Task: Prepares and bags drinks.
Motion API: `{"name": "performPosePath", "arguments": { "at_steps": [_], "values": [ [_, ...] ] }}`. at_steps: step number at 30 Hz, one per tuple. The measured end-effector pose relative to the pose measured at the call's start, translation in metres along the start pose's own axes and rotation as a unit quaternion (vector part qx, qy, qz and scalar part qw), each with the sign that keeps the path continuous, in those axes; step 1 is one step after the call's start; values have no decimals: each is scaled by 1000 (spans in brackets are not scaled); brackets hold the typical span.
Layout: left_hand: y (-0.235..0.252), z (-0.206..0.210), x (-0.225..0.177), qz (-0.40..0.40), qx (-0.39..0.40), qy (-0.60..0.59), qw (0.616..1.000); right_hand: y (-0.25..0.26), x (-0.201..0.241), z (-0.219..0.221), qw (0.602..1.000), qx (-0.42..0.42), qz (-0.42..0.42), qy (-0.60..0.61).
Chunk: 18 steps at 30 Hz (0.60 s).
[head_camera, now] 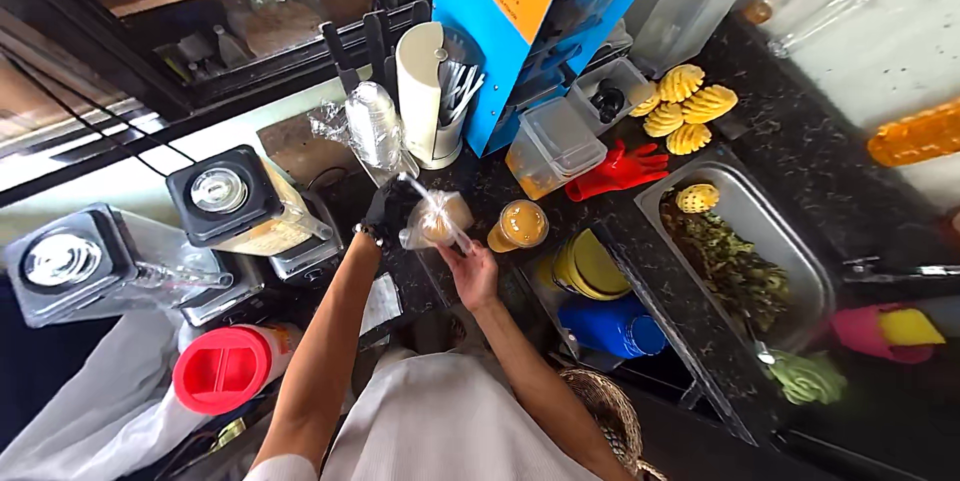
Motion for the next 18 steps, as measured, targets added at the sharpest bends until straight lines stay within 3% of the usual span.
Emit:
{"name": "performPosePath", "arguments": {
  "at_steps": [2, 5, 7, 9, 12, 13, 15, 18],
  "values": [
    [35, -7, 13, 123, 12, -50, 991, 20, -5, 10, 999, 28, -7, -28],
    [56, -11, 20, 119, -14, -69, 990, 41, -10, 21, 997, 29, 1, -78],
    [63, -18, 14, 165, -27, -47, 985, 55, -14, 22, 996, 18, -1, -91],
    [59, -20, 11, 207, -45, -32, 977, 56, -11, 19, 993, 21, -2, -114],
    [26, -25, 36, 184, -91, -61, 977, 32, -3, 16, 989, 35, 26, -145],
    [0, -37, 73, 160, -142, -55, 975, 21, -8, 10, 986, 24, 38, -162],
    [-66, -16, 201, 91, -190, -24, 977, -13, -14, -11, 961, 10, 74, -267],
    [-124, 53, 412, -124, -106, -53, 985, -76, -33, -59, 886, 52, 177, -426]
  ]
}}
Point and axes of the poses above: each hand's wrist, its own y-axis towards the middle knuckle, its own z-axis out of the palm, x = y × z, the point moved 10 cm from there along y, towards the middle knuckle, and after that the axes turned 15 degrees about y, right-handed, at the moved point
